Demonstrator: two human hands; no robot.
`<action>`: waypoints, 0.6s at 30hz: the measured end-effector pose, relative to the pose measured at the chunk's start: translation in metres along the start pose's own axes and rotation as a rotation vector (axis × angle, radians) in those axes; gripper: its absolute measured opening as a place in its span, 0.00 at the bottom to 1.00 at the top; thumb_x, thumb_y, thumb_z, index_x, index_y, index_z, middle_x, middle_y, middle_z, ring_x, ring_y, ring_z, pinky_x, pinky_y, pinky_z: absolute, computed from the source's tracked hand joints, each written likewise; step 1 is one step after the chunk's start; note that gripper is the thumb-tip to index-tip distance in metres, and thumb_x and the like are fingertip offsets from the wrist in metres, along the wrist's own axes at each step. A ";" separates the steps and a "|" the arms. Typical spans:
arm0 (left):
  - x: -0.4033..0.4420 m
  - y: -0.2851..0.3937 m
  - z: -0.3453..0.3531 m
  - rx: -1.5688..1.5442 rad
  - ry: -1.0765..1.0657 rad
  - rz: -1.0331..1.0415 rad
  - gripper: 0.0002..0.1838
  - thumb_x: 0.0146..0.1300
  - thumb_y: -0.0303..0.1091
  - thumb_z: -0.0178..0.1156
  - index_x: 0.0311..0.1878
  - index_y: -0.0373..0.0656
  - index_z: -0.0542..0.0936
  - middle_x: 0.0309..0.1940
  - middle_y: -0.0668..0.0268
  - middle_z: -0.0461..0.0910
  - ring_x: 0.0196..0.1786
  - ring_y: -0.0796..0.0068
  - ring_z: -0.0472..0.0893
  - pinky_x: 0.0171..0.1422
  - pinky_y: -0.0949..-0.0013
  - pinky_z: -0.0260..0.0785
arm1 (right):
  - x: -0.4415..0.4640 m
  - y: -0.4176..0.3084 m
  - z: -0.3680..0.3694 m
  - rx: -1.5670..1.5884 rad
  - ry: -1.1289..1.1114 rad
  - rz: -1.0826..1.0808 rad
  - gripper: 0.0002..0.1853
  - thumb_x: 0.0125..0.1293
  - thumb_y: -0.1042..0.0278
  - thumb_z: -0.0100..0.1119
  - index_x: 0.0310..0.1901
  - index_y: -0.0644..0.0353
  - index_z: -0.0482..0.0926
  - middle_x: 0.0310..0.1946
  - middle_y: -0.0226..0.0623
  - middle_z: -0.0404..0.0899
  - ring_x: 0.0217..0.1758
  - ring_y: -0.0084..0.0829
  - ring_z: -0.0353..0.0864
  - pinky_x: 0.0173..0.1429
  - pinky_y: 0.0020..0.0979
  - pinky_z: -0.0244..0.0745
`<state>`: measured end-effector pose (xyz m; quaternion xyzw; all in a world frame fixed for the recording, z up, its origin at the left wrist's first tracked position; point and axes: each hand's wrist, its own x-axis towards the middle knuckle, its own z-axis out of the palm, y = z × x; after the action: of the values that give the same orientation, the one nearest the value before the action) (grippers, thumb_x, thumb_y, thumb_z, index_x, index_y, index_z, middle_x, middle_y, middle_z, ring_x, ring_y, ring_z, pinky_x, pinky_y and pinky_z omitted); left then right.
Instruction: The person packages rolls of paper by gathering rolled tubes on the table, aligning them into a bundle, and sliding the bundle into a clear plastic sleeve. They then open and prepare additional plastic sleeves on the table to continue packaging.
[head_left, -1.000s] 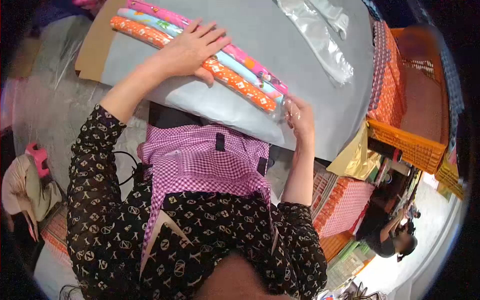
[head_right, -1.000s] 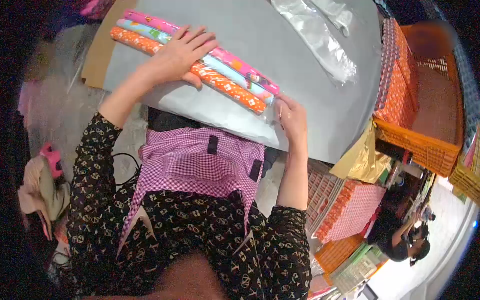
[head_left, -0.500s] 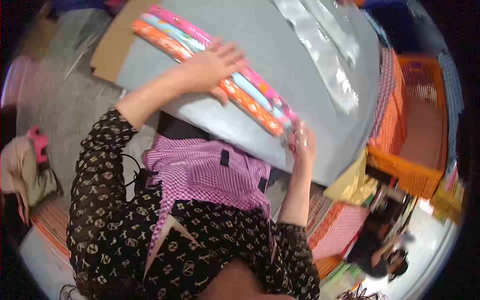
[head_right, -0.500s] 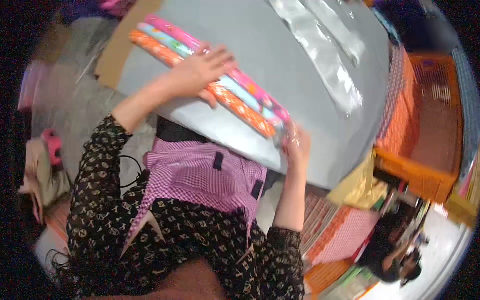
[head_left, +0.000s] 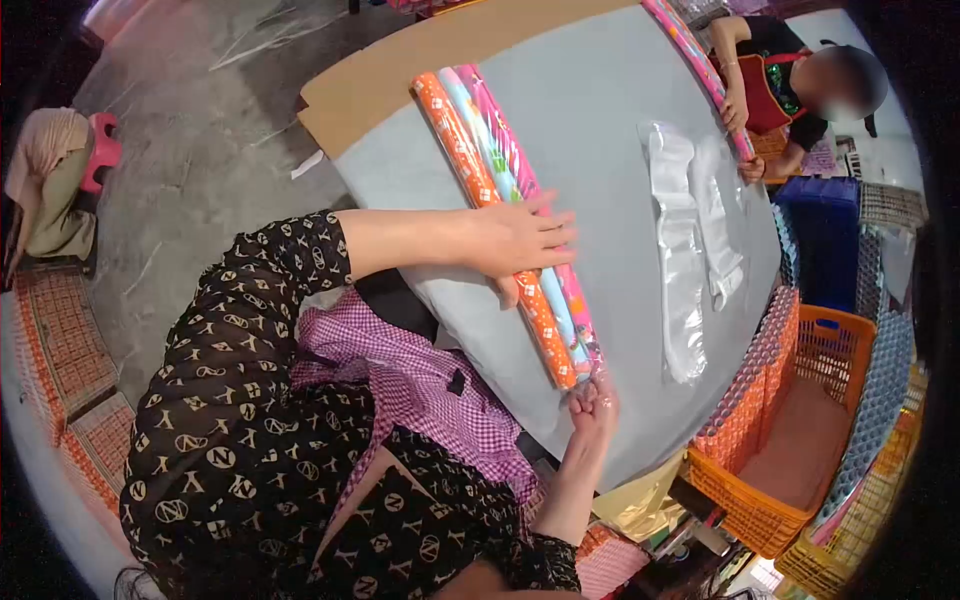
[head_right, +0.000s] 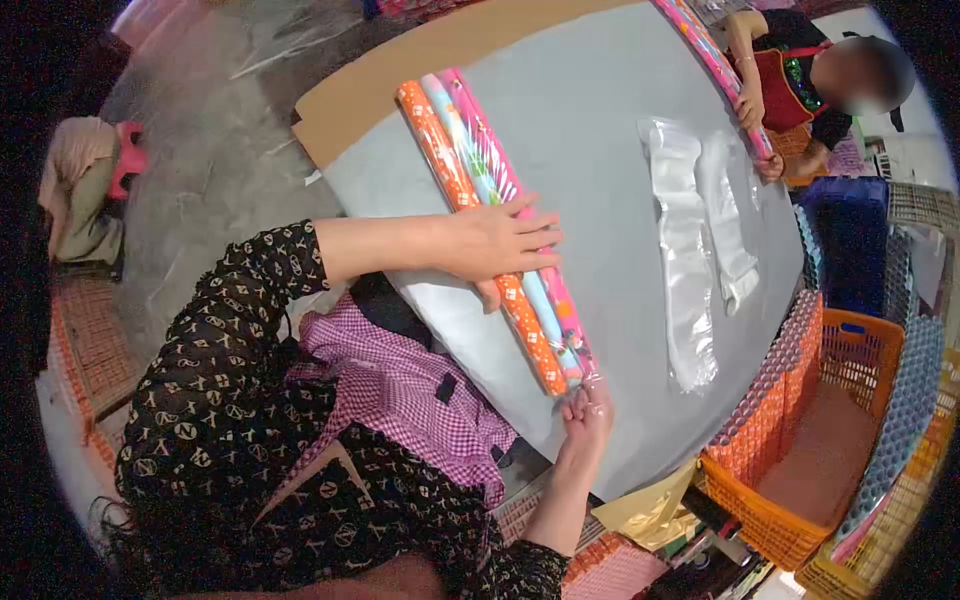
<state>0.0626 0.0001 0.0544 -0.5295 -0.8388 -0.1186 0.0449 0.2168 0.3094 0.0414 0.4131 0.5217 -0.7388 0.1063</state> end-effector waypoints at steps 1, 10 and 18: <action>0.000 0.000 -0.001 0.019 -0.014 0.005 0.54 0.41 0.69 0.63 0.67 0.41 0.65 0.68 0.54 0.63 0.73 0.54 0.57 0.75 0.42 0.44 | 0.001 0.000 0.001 -0.011 0.038 0.002 0.09 0.65 0.64 0.59 0.28 0.51 0.71 0.10 0.18 0.58 0.09 0.16 0.52 0.13 0.22 0.46; -0.001 0.000 0.004 0.002 0.034 -0.002 0.54 0.41 0.69 0.63 0.66 0.40 0.65 0.68 0.55 0.62 0.74 0.55 0.56 0.75 0.41 0.44 | -0.001 -0.013 0.026 0.185 0.214 0.178 0.09 0.66 0.66 0.58 0.28 0.50 0.71 0.10 0.18 0.59 0.09 0.15 0.52 0.13 0.21 0.46; 0.000 -0.002 0.007 -0.038 0.035 0.003 0.53 0.41 0.67 0.64 0.66 0.40 0.65 0.68 0.55 0.62 0.74 0.54 0.56 0.76 0.42 0.44 | 0.001 -0.002 -0.003 0.144 -0.009 0.112 0.09 0.67 0.66 0.57 0.28 0.50 0.71 0.11 0.18 0.60 0.08 0.15 0.52 0.13 0.20 0.46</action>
<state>0.0614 0.0006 0.0477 -0.5293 -0.8347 -0.1439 0.0496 0.2165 0.3130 0.0422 0.4447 0.4427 -0.7694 0.1197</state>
